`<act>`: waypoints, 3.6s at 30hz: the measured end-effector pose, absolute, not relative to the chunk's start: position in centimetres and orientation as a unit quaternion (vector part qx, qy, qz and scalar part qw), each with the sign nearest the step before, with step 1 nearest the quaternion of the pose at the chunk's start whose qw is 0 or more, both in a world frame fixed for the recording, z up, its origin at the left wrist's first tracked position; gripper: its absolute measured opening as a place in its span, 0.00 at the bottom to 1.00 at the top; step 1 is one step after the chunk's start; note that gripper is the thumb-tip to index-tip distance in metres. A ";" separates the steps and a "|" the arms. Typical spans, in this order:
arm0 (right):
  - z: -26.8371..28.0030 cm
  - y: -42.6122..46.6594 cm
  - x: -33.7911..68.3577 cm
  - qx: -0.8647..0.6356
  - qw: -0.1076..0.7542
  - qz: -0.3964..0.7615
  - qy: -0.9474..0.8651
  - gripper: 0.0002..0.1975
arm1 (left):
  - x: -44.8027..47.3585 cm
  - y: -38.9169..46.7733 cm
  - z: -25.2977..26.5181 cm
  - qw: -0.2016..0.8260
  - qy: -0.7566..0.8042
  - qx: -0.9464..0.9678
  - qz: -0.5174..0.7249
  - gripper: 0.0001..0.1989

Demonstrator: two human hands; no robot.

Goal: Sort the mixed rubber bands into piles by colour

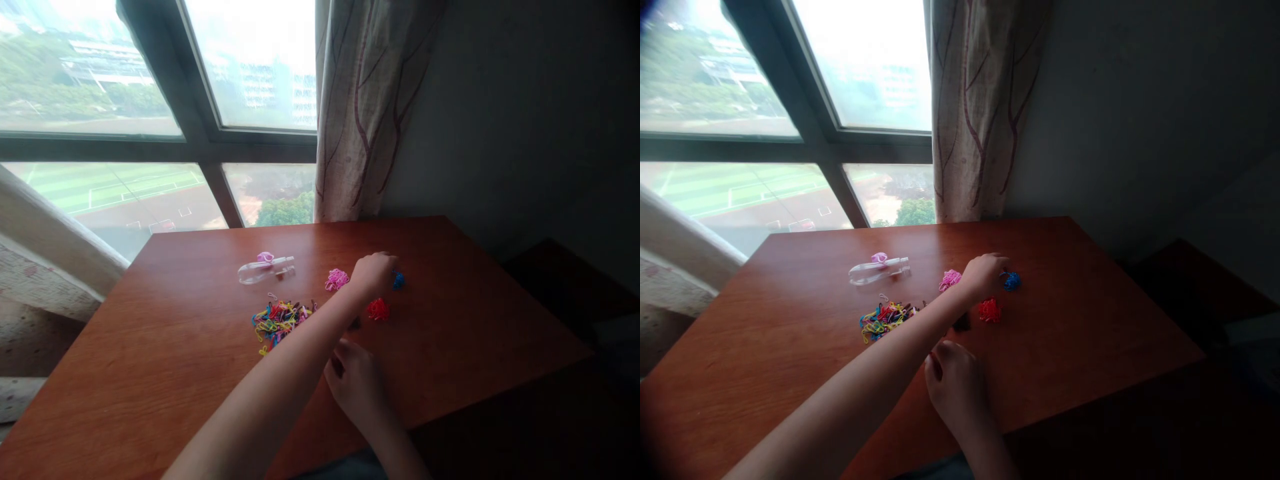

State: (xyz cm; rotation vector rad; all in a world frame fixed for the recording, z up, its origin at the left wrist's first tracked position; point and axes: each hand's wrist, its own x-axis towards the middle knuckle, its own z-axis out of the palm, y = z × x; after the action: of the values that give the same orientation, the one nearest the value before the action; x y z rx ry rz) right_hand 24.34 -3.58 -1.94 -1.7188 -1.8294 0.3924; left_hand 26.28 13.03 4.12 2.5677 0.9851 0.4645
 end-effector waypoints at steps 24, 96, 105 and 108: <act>-1.9 -3.9 24.5 -0.609 0.324 0.164 -0.705 0.09 | 5.0 3.2 4.4 0.242 0.480 0.776 0.329 0.07; 1.8 5.7 34.8 -0.708 0.383 0.054 -0.591 0.15 | 0.5 -1.7 -0.8 0.195 0.558 0.768 0.248 0.09; 0.5 -1.5 26.4 -0.600 0.454 0.168 -0.636 0.09 | 0.6 -1.7 -0.6 0.188 0.557 0.772 0.242 0.08; -0.7 -2.8 24.8 -0.583 0.433 0.214 -0.653 0.09 | 0.6 -1.6 -0.6 0.188 0.555 0.773 0.245 0.08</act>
State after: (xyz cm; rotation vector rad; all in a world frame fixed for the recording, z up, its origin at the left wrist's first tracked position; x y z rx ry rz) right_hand 24.83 -2.77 -0.72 -1.4531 -1.6272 0.5320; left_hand 0.59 -1.64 -0.56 2.1739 1.5615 0.6897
